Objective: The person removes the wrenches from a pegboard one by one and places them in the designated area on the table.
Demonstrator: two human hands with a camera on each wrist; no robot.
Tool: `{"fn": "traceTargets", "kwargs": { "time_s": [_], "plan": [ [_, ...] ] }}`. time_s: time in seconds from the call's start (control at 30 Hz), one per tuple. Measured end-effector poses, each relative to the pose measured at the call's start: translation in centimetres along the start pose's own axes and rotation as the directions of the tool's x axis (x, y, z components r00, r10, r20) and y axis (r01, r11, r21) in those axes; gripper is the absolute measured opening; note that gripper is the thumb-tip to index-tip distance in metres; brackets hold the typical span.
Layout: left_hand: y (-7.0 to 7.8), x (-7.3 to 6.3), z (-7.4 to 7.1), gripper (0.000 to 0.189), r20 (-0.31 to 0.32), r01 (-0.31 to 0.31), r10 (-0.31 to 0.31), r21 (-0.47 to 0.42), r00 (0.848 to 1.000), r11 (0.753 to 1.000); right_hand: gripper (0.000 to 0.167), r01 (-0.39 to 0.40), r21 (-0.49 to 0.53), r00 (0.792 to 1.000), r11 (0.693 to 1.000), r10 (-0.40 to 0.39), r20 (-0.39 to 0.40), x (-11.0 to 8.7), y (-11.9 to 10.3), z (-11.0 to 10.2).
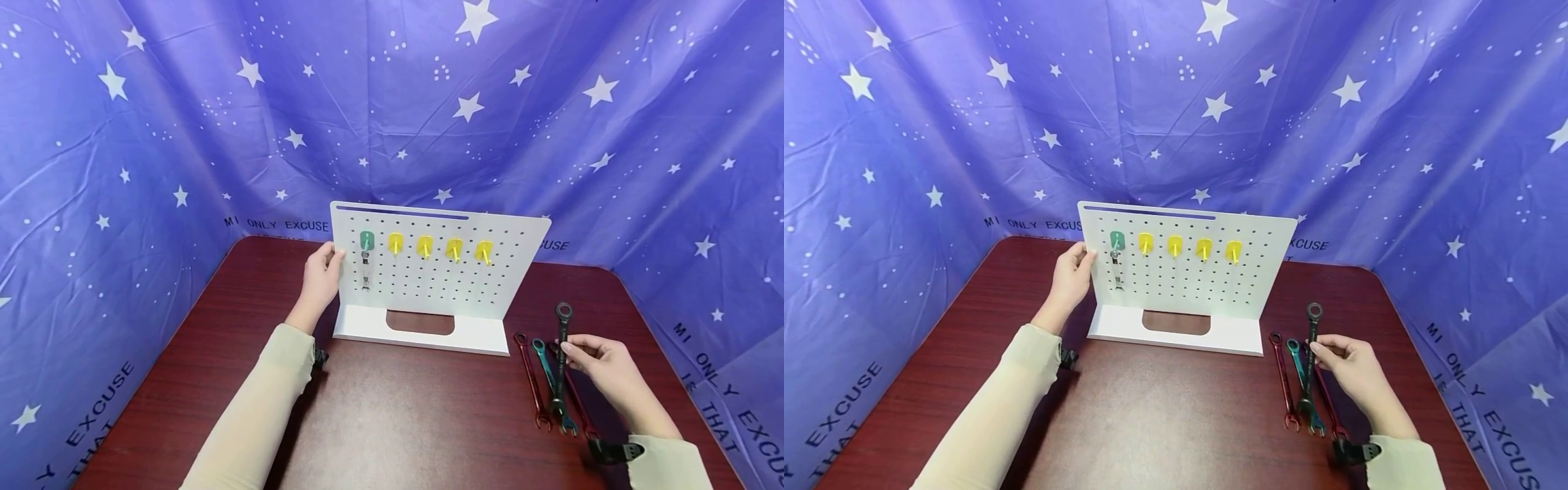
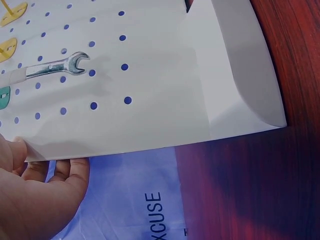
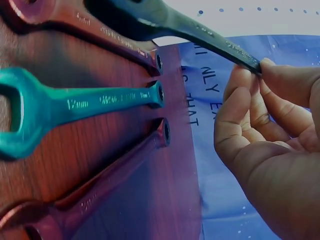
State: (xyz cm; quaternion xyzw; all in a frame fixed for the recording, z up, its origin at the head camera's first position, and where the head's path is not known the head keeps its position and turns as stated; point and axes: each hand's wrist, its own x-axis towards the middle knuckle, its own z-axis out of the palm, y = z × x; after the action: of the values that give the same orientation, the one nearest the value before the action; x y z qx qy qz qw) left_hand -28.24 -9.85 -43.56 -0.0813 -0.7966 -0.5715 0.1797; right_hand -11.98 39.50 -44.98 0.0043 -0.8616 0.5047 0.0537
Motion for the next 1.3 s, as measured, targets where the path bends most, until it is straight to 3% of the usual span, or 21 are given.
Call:
{"fn": "traceTargets", "kwargs": {
  "time_s": [0.3, 0.5, 0.83, 1.3],
  "plan": [
    [-0.1, -0.1, 0.0, 0.02, 0.004, -0.004, 0.004, 0.004, 1.0, 1.0, 0.034, -0.046, -0.082, 0.999, 0.996, 0.046, 0.003, -0.5, 0.6, -1.0],
    [-0.1, -0.1, 0.1, 0.019, 0.005, 0.002, -0.002, -0.005, 1.0, 1.0, 0.034, -0.072, -0.073, 0.997, 0.995, 0.073, 0.01, -0.8, 1.0, -1.5],
    [-0.1, 0.0, 0.0, 0.02, 0.002, 0.0, 0.0, 0.003, 1.0, 1.0, 0.027, -0.05, -0.063, 0.999, 0.997, 0.05, -0.003, -0.9, 1.8, -2.1],
    [-0.1, -0.1, 0.1, 0.019, 0.0, 0.002, -0.002, 0.008, 1.0, 1.0, 0.03, -0.105, -0.146, 0.99, 0.984, 0.117, 0.078, -1.7, 2.7, -3.5]
  ]
}}
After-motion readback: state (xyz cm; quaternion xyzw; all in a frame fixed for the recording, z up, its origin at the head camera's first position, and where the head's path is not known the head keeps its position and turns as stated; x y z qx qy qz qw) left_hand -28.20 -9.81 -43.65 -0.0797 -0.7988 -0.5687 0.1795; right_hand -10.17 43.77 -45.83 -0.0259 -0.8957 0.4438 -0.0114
